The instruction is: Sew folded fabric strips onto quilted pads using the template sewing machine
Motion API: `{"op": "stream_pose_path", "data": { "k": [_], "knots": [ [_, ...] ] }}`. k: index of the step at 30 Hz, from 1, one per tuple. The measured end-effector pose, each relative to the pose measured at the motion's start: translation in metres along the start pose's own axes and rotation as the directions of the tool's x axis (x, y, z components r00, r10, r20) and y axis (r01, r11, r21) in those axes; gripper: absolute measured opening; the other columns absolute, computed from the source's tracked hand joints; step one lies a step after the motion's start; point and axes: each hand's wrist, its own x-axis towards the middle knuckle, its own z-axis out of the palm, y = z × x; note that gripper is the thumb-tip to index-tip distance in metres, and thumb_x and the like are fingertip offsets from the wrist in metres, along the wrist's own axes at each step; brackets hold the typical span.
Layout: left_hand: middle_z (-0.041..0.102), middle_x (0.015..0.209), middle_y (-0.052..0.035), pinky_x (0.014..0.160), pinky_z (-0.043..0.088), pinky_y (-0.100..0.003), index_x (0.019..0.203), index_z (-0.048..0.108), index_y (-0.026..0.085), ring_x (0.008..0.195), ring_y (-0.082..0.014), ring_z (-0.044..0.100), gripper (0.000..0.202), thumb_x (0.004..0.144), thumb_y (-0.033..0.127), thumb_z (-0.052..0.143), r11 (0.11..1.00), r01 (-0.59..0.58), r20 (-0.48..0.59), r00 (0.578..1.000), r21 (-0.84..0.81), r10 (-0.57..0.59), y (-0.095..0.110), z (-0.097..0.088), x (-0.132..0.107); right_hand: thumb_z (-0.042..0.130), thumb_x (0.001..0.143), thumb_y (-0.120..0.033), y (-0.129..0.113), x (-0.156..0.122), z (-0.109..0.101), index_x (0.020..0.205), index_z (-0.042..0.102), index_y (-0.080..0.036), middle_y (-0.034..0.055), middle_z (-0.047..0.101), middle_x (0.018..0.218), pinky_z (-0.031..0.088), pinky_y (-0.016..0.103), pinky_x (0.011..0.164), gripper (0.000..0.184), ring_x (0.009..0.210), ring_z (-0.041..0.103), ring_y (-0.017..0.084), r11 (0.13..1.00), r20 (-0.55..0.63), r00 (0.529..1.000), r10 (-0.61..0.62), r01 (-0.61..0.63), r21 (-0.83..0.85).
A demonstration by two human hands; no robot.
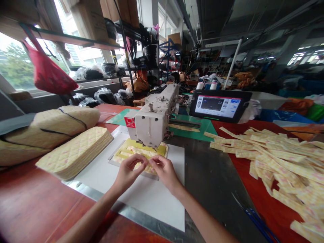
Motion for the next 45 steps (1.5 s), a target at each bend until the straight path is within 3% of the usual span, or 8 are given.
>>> {"op": "stream_pose_path", "data": {
  "k": [8,13,19,22,25,34,39,45],
  "knots": [
    [0.076,0.085,-0.0071,0.074,0.055,-0.027,0.086,0.075,0.013,0.078,-0.0187,0.070,0.040,0.079,0.051,0.084,0.947,0.296,0.059,0.955,-0.126,-0.291,-0.003,-0.002,0.006,0.080,0.081,-0.058,0.009,0.000,0.000,0.087,0.073,-0.019,0.0034,0.072,0.085,0.051,0.030,0.081,0.040,0.084,0.066,0.019,0.996,-0.034,0.999,0.013,-0.009,0.094],
    [0.079,0.090,-0.0097,0.076,0.058,-0.031,0.090,0.078,0.013,0.081,-0.0223,0.073,0.041,0.077,0.051,0.085,0.939,0.321,0.074,0.947,-0.125,-0.314,-0.008,-0.004,0.008,0.082,0.078,-0.057,0.013,0.000,-0.003,0.086,0.073,-0.019,0.0033,0.074,0.085,0.052,0.030,0.080,0.040,0.082,0.066,0.018,0.989,-0.050,0.998,0.043,-0.036,0.141],
    [0.077,0.090,-0.0082,0.080,0.057,-0.030,0.087,0.073,0.015,0.085,-0.0200,0.073,0.018,0.089,0.032,0.075,0.980,-0.097,0.102,0.992,0.172,0.080,-0.022,0.011,0.011,0.073,0.085,-0.060,0.014,0.004,-0.024,0.087,0.077,-0.019,0.0062,0.076,0.088,0.052,0.031,0.079,0.041,0.084,0.068,0.022,0.998,-0.071,0.997,-0.044,0.041,-0.044],
    [0.077,0.098,-0.0088,0.082,0.056,-0.031,0.098,0.071,0.016,0.090,-0.0207,0.072,0.007,0.095,0.019,0.065,0.798,-0.489,0.373,0.856,0.354,0.359,-0.026,0.018,0.011,0.062,0.094,-0.059,0.015,0.006,-0.035,0.089,0.077,-0.020,0.0065,0.075,0.086,0.051,0.030,0.075,0.043,0.081,0.067,0.021,0.977,-0.195,0.971,-0.135,0.098,-0.189],
    [0.074,0.095,-0.0096,0.078,0.057,-0.033,0.105,0.067,0.014,0.088,-0.0222,0.071,0.012,0.100,0.015,0.057,0.561,-0.686,0.562,0.717,0.464,0.413,-0.032,0.014,0.015,0.058,0.095,-0.059,0.020,0.008,-0.043,0.090,0.077,-0.018,0.0077,0.075,0.084,0.050,0.031,0.070,0.045,0.073,0.065,0.020,0.960,-0.332,0.926,-0.178,0.089,-0.265],
    [0.069,0.104,-0.0141,0.082,0.059,-0.039,0.109,0.063,0.011,0.094,-0.0278,0.068,0.014,0.101,0.013,0.051,0.170,-0.663,0.643,0.749,0.729,0.159,-0.040,0.006,0.036,0.056,0.098,-0.048,0.015,0.005,-0.041,0.087,0.077,-0.021,0.0055,0.073,0.084,0.047,0.029,0.069,0.036,0.074,0.065,0.019,0.877,-0.292,0.909,-0.298,0.140,-0.459],
    [0.067,0.101,-0.0146,0.082,0.058,-0.042,0.105,0.064,0.011,0.094,-0.0295,0.066,0.013,0.098,0.009,0.054,0.153,-0.639,0.639,0.767,0.754,0.055,-0.034,0.014,0.042,0.055,0.100,-0.046,0.013,0.004,-0.040,0.085,0.075,-0.020,0.0054,0.073,0.083,0.046,0.029,0.070,0.036,0.075,0.065,0.020,0.876,-0.283,0.913,-0.294,0.139,-0.463],
    [0.066,0.098,-0.0131,0.080,0.058,-0.039,0.106,0.066,0.012,0.090,-0.0272,0.066,0.016,0.100,0.010,0.051,0.167,-0.704,0.714,0.700,0.691,-0.002,-0.029,0.010,0.052,0.054,0.100,-0.046,0.013,0.005,-0.040,0.084,0.074,-0.020,0.0063,0.075,0.085,0.046,0.030,0.070,0.037,0.076,0.067,0.021,0.881,-0.276,0.922,-0.273,0.124,-0.458]
  ]
}}
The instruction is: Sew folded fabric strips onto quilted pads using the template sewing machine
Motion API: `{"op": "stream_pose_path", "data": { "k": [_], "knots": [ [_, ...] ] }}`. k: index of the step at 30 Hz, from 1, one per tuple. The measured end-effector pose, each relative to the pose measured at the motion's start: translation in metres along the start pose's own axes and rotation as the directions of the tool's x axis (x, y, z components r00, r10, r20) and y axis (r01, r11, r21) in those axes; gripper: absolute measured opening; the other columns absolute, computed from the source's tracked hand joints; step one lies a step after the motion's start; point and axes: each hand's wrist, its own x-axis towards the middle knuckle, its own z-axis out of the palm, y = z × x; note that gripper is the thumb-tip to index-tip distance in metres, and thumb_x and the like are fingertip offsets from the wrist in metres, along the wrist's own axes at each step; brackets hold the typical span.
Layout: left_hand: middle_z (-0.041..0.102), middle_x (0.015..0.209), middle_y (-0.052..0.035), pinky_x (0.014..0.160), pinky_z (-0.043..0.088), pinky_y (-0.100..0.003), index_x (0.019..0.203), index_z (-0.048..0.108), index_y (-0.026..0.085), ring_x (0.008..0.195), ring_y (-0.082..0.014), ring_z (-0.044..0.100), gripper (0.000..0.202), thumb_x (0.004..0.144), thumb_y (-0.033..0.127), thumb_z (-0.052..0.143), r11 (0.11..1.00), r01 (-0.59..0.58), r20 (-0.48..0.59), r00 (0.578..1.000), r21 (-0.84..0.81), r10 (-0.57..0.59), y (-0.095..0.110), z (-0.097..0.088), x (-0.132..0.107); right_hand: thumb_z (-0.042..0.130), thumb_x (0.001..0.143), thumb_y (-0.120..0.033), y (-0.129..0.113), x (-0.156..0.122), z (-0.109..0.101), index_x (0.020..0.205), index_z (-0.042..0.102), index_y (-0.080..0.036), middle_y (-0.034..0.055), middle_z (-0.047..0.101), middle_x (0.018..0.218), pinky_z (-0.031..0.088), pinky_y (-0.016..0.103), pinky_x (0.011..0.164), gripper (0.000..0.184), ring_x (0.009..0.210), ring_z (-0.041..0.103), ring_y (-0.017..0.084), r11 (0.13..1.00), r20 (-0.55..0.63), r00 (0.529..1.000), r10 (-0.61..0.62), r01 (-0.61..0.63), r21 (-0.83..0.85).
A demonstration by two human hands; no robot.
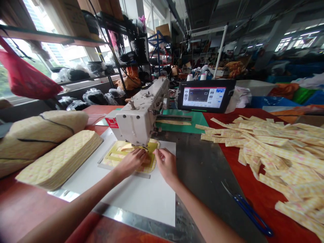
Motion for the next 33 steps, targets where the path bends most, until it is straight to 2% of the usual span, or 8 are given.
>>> {"op": "stream_pose_path", "data": {
  "k": [3,6,11,18,21,25,28,33],
  "knots": [
    [0.066,0.097,-0.0134,0.084,0.058,-0.041,0.104,0.067,0.012,0.094,-0.0288,0.066,0.014,0.101,0.013,0.053,0.998,-0.057,0.014,0.998,-0.013,0.057,-0.004,0.000,0.002,0.054,0.100,-0.046,-0.001,0.000,0.000,0.085,0.075,-0.021,0.0068,0.075,0.085,0.047,0.031,0.071,0.036,0.078,0.068,0.021,1.000,0.006,1.000,0.006,-0.006,-0.010],
    [0.067,0.102,-0.0138,0.088,0.058,-0.042,0.106,0.067,0.013,0.098,-0.0290,0.066,0.013,0.100,0.013,0.055,0.993,-0.070,-0.012,0.998,-0.094,0.069,-0.008,0.003,0.000,0.053,0.101,-0.046,-0.001,0.000,0.000,0.083,0.074,-0.021,0.0072,0.076,0.085,0.048,0.031,0.071,0.037,0.077,0.069,0.022,0.999,0.008,1.000,0.002,-0.002,-0.035],
    [0.068,0.115,-0.0149,0.095,0.057,-0.042,0.120,0.065,0.014,0.108,-0.0283,0.066,0.025,0.097,0.010,0.058,0.953,-0.031,-0.069,0.998,-0.302,0.010,-0.016,0.011,-0.007,0.052,0.101,-0.043,0.002,-0.001,0.002,0.080,0.071,-0.021,0.0070,0.075,0.084,0.048,0.030,0.069,0.036,0.074,0.067,0.020,0.991,0.055,0.998,-0.034,0.041,-0.125],
    [0.071,0.119,-0.0121,0.096,0.058,-0.039,0.120,0.069,0.014,0.110,-0.0263,0.066,0.039,0.087,-0.001,0.056,0.885,0.054,-0.092,0.990,-0.462,-0.108,-0.018,0.016,-0.011,0.054,0.101,-0.029,0.003,-0.002,0.003,0.083,0.069,-0.020,0.0053,0.072,0.084,0.048,0.030,0.071,0.025,0.076,0.065,0.019,0.969,0.109,0.989,-0.098,0.120,-0.215],
    [0.070,0.123,-0.0113,0.100,0.057,-0.040,0.125,0.070,0.017,0.114,-0.0250,0.064,0.045,0.088,-0.001,0.052,0.844,0.050,-0.117,0.984,-0.534,-0.132,-0.018,0.015,-0.015,0.056,0.099,-0.019,-0.002,-0.005,0.004,0.091,0.072,-0.020,0.0062,0.072,0.093,0.050,0.033,0.081,0.018,0.087,0.066,0.021,0.894,0.192,0.963,-0.190,0.251,-0.371],
    [0.071,0.123,-0.0131,0.103,0.055,-0.043,0.123,0.073,0.018,0.115,-0.0256,0.064,0.038,0.097,0.007,0.049,0.803,0.062,-0.138,0.974,-0.593,-0.177,-0.019,0.015,-0.019,0.058,0.097,-0.014,-0.010,-0.009,0.006,0.102,0.075,-0.022,0.0072,0.071,0.101,0.049,0.038,0.087,0.019,0.095,0.063,0.025,0.709,0.345,0.905,-0.247,0.412,-0.572],
    [0.071,0.125,-0.0138,0.104,0.055,-0.044,0.122,0.075,0.018,0.117,-0.0255,0.065,0.037,0.098,0.009,0.049,0.774,0.063,-0.135,0.973,-0.630,-0.188,-0.021,0.020,-0.020,0.058,0.097,-0.013,-0.012,-0.008,0.005,0.113,0.074,-0.023,0.0070,0.071,0.104,0.049,0.039,0.087,0.024,0.098,0.062,0.025,0.641,0.425,0.868,-0.256,0.482,-0.597],
    [0.075,0.124,-0.0119,0.106,0.055,-0.045,0.122,0.075,0.018,0.115,-0.0243,0.070,0.041,0.093,0.007,0.049,0.717,0.061,-0.139,0.966,-0.694,-0.216,-0.030,0.030,-0.020,0.057,0.098,-0.013,-0.011,-0.005,0.004,0.131,0.068,-0.022,0.0087,0.072,0.114,0.050,0.041,0.088,0.036,0.104,0.063,0.027,0.578,0.487,0.826,-0.284,0.553,-0.600]
  ]
}}
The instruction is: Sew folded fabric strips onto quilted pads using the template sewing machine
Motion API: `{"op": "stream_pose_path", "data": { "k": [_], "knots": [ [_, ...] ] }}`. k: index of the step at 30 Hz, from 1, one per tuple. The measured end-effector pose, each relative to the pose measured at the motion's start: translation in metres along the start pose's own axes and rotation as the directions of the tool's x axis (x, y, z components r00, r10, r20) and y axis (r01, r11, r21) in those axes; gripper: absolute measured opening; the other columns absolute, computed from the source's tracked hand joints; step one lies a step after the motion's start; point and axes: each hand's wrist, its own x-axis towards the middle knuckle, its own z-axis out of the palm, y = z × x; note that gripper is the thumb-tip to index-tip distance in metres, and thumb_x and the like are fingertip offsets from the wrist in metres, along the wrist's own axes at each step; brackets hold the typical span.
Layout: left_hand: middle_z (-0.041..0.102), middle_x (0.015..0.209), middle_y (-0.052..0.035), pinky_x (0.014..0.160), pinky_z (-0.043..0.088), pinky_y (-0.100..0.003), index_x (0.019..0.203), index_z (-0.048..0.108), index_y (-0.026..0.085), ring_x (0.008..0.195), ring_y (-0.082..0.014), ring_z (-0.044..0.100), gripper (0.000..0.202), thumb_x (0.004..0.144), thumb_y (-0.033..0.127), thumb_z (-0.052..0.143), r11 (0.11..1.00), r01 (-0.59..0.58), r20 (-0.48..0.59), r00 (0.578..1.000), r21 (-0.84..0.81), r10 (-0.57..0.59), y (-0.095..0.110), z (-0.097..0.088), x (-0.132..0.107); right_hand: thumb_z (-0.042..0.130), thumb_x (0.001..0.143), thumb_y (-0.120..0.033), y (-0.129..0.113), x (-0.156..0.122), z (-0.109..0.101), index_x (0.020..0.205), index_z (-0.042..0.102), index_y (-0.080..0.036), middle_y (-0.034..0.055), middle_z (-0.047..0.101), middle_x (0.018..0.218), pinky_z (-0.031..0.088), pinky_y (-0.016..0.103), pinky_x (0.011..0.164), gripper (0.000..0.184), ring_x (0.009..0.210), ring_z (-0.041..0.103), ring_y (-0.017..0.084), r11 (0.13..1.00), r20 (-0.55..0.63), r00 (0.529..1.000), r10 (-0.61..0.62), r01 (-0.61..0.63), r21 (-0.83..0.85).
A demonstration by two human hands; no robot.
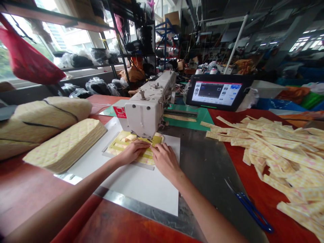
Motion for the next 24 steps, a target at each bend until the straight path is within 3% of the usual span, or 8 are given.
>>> {"op": "stream_pose_path", "data": {
  "k": [6,11,18,24],
  "knots": [
    [0.077,0.121,-0.0088,0.105,0.057,-0.040,0.116,0.078,0.017,0.112,-0.0230,0.072,0.052,0.080,-0.002,0.046,1.000,0.016,0.008,1.000,-0.014,-0.016,-0.006,-0.005,0.004,0.059,0.096,-0.012,0.000,0.008,-0.005,0.117,0.072,-0.021,0.0088,0.072,0.115,0.049,0.043,0.088,0.026,0.108,0.061,0.028,0.991,0.068,0.994,-0.080,0.087,-0.102],
    [0.075,0.122,-0.0086,0.106,0.055,-0.038,0.117,0.076,0.019,0.113,-0.0210,0.070,0.051,0.084,-0.002,0.044,1.000,-0.013,0.001,1.000,-0.013,0.013,-0.002,-0.009,-0.001,0.060,0.095,-0.012,0.002,0.010,-0.005,0.114,0.072,-0.021,0.0096,0.072,0.111,0.049,0.042,0.086,0.024,0.108,0.060,0.029,0.988,0.080,0.995,-0.067,0.077,-0.136],
    [0.068,0.117,-0.0115,0.099,0.052,-0.043,0.130,0.071,0.024,0.107,-0.0258,0.063,0.041,0.096,0.012,0.051,0.960,-0.024,-0.001,1.000,0.280,0.026,0.013,-0.015,-0.015,0.057,0.097,-0.011,0.005,0.001,-0.001,0.126,0.070,-0.026,0.0068,0.067,0.103,0.049,0.038,0.087,0.036,0.102,0.059,0.026,0.999,0.069,0.998,-0.009,0.011,-0.030],
    [0.070,0.118,-0.0115,0.099,0.053,-0.038,0.122,0.071,0.017,0.109,-0.0237,0.065,0.036,0.098,0.012,0.045,0.989,0.049,-0.025,0.999,0.138,-0.046,0.008,-0.019,-0.016,0.057,0.096,-0.009,0.006,0.001,-0.001,0.130,0.071,-0.029,0.0066,0.065,0.099,0.049,0.038,0.086,0.042,0.098,0.059,0.026,1.000,0.061,0.998,0.015,-0.015,0.009]
  ]
}}
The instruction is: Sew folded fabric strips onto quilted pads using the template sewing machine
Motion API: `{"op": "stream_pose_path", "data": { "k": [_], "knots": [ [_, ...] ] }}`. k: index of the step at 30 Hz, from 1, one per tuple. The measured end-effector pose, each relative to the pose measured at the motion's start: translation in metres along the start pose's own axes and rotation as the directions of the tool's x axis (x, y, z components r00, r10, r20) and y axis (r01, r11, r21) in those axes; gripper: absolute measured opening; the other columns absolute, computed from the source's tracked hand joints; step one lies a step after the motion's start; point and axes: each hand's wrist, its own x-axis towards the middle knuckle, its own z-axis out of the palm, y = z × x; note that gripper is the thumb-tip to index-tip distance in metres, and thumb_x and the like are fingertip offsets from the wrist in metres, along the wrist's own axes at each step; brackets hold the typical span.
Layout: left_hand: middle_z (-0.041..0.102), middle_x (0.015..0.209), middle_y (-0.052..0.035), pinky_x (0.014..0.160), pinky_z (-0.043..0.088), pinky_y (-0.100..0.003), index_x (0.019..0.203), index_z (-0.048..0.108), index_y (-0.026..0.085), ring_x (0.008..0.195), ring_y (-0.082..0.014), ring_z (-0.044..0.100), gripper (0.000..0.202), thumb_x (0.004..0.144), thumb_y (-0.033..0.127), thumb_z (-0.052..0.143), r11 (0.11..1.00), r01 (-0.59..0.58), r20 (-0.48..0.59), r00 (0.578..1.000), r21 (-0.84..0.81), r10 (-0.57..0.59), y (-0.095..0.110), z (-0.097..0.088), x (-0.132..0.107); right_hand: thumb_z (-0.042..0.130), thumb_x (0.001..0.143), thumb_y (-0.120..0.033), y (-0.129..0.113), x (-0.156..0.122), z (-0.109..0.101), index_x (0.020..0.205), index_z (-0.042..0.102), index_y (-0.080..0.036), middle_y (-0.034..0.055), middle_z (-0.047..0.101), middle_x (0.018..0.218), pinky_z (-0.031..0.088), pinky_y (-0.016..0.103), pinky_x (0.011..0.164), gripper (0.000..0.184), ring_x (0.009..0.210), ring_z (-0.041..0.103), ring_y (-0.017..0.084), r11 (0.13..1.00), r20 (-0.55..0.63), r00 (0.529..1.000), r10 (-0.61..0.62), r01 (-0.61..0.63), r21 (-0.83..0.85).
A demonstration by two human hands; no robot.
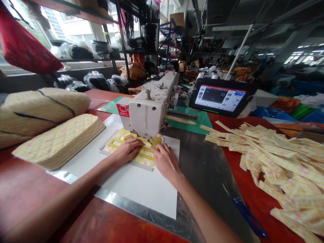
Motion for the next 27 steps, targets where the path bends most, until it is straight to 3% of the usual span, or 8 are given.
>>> {"op": "stream_pose_path", "data": {
  "k": [12,17,27],
  "knots": [
    [0.074,0.124,-0.0114,0.102,0.054,-0.039,0.122,0.072,0.016,0.113,-0.0240,0.069,0.038,0.094,0.010,0.049,0.995,-0.033,-0.019,0.999,-0.099,0.031,-0.001,0.012,0.009,0.053,0.097,-0.007,0.018,-0.015,-0.002,0.137,0.067,-0.026,0.0068,0.064,0.101,0.049,0.039,0.088,0.047,0.098,0.057,0.026,1.000,-0.007,1.000,0.007,-0.007,0.021],
    [0.076,0.122,-0.0101,0.102,0.054,-0.038,0.117,0.074,0.016,0.110,-0.0231,0.070,0.038,0.089,0.006,0.050,0.994,-0.040,-0.048,0.998,-0.105,0.035,-0.009,0.018,0.019,0.054,0.097,-0.007,0.025,-0.009,0.001,0.131,0.071,-0.024,0.0069,0.065,0.096,0.049,0.038,0.087,0.041,0.094,0.057,0.025,0.999,-0.054,0.998,-0.043,0.043,-0.012],
    [0.078,0.114,-0.0087,0.097,0.054,-0.037,0.112,0.077,0.017,0.103,-0.0232,0.069,0.037,0.087,0.007,0.051,0.994,0.032,-0.075,0.996,-0.104,-0.040,-0.026,0.008,0.013,0.052,0.098,-0.008,0.013,0.004,0.011,0.118,0.076,-0.017,0.0077,0.066,0.091,0.052,0.039,0.085,0.033,0.090,0.059,0.025,0.992,-0.112,0.990,-0.081,0.091,0.084]
  ]
}}
